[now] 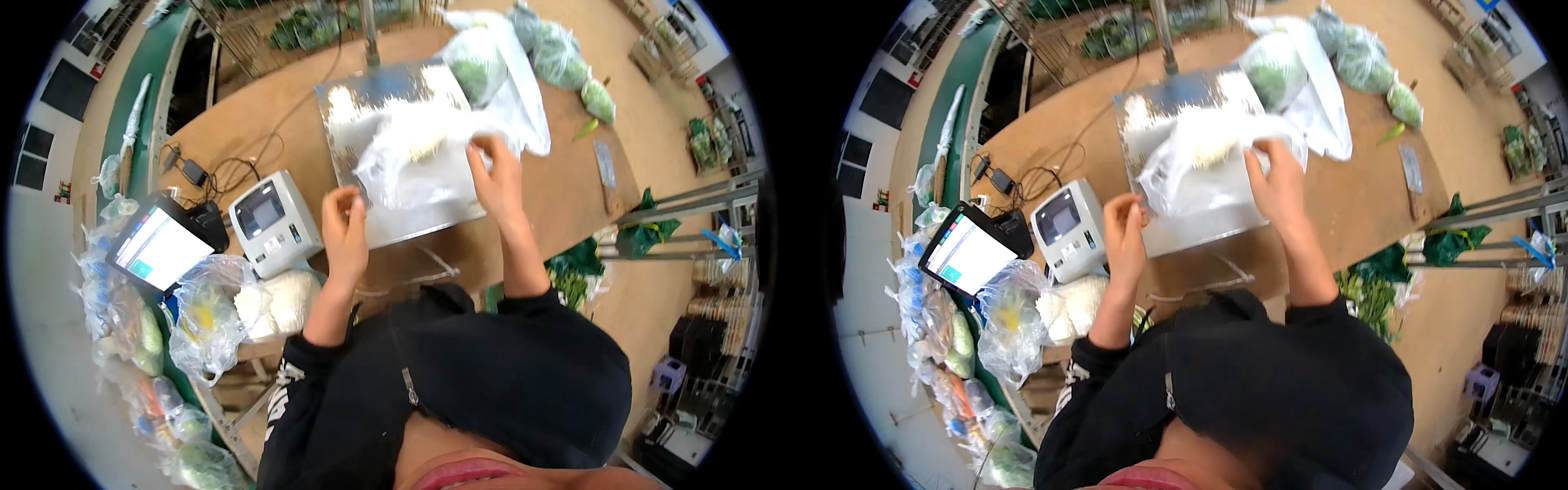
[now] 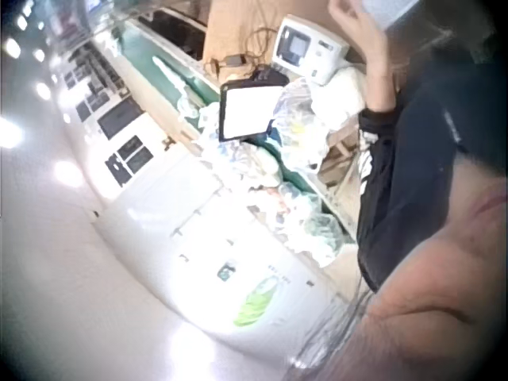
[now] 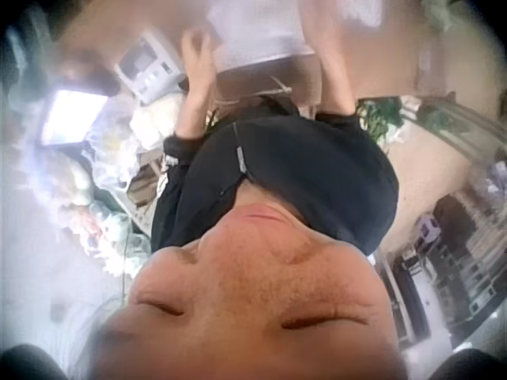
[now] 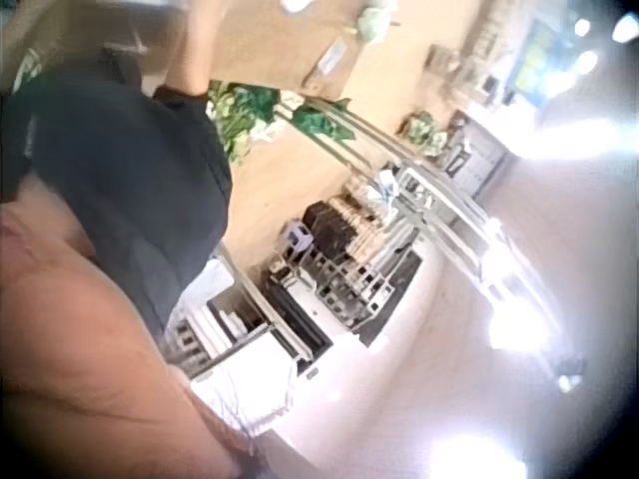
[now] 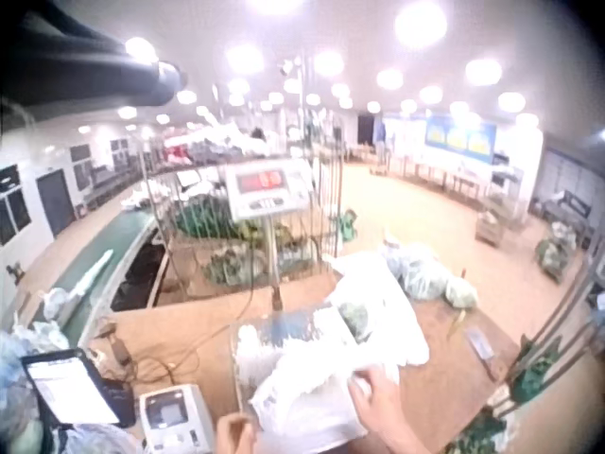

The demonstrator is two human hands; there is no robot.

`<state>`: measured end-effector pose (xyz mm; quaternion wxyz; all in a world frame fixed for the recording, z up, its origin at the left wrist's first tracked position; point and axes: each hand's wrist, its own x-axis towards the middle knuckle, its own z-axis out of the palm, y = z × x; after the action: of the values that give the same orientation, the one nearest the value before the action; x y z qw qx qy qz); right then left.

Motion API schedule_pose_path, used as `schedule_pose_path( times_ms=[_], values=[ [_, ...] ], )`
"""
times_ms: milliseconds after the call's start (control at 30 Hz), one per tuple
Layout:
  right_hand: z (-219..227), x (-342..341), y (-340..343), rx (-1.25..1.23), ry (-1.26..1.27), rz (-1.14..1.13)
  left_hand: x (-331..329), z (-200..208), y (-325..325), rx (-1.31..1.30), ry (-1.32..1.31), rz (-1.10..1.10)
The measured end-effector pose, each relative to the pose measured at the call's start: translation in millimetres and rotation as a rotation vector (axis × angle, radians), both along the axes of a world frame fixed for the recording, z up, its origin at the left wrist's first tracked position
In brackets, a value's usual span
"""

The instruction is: The person packs various vegetables and food items into plastic bags at a checkout counter. They use a handheld scanner to scan items, operate a touchscreen POS system, and place the packed bags onto a conveyor belt. The person also weighs items on a digital scale and handles a large block of enoki mushrooms.

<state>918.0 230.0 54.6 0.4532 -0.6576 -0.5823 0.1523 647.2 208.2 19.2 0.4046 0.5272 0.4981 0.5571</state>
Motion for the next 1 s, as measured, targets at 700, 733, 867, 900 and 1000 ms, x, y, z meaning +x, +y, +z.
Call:
schedule_pose_path(
  times_ms=[700,733,867,900,1000],
  values=[
    [16,-434,-64,-0.154,-0.648,1.652,-273,39,-216,0.058,1.012,0.082],
    [3,-451,-53,-0.390,-1.041,1.573,-285,40,-225,0.086,1.014,0.089],
    [-33,-476,-37,-0.360,-1.171,1.569,-315,20,-272,0.143,0.660,0.514],
    [-35,-483,-35,-0.313,-1.126,1.591,-328,9,-282,0.096,0.603,0.602],
    [-105,-489,-29,0.136,-0.613,1.648,-365,-27,-301,-0.152,0.536,0.572]
  ],
)
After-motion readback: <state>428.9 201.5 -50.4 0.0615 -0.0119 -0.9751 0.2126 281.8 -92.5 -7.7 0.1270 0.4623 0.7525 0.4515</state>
